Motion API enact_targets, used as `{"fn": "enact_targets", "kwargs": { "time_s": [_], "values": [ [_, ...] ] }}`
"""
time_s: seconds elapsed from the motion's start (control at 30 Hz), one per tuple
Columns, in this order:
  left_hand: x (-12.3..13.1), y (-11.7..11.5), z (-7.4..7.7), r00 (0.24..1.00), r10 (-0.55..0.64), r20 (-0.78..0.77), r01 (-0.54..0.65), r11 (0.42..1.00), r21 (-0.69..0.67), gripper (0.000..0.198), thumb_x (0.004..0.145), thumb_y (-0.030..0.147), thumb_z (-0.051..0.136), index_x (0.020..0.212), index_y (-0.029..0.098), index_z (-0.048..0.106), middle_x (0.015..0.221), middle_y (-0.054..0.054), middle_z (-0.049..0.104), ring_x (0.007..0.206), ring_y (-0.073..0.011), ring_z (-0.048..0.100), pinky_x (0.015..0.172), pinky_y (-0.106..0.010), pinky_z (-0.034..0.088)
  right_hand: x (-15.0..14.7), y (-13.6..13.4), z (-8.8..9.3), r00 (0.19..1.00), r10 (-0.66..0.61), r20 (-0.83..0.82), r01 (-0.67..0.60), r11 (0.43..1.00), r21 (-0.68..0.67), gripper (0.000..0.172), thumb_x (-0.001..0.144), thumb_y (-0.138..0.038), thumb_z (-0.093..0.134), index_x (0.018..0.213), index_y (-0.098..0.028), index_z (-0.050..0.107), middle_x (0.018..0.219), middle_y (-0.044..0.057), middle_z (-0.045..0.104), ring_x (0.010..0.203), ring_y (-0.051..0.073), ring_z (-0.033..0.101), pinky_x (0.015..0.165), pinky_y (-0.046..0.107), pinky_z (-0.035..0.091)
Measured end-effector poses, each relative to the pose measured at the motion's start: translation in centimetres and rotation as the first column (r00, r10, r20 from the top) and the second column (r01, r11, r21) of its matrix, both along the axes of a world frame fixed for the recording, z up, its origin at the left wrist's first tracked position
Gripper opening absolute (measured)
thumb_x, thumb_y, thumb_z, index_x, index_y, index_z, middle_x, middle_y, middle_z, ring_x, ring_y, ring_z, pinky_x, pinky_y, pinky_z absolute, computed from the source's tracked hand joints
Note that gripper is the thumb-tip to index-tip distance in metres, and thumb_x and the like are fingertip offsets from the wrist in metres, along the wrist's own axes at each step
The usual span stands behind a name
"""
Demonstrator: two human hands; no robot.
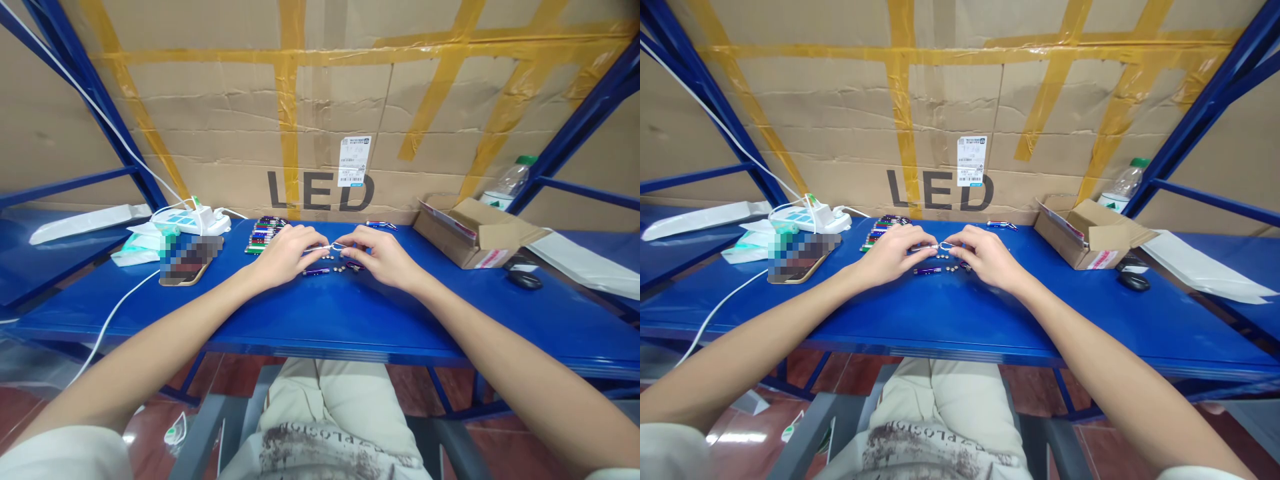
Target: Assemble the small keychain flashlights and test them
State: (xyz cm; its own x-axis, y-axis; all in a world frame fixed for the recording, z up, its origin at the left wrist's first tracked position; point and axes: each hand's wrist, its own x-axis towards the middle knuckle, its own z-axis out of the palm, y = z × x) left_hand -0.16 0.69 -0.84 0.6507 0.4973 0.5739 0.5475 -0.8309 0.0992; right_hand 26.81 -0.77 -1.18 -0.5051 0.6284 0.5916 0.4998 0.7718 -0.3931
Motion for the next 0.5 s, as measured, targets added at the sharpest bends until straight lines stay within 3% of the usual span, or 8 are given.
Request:
{"fn": "enact_targets", "kwargs": {
  "time_s": [0.5],
  "values": [
    [-0.07,-0.17,0.15,1.0,-0.007,0.009,0.006,1.0,0.017,0.031,0.115,0.044,0.054,0.116,0.02,0.074,0.109,-0.008,0.078,0.101,-0.0243,0.068,0.092,-0.039,0.041,0.17,0.09,-0.06,0.999,0.015,0.035,-0.016,1.0,0.009,0.025,0.107,-0.033,0.066,0.122,-0.024,0.083,0.106,0.01,0.078,0.099,0.028,0.072,0.094,0.043,0.055]
  ]
}}
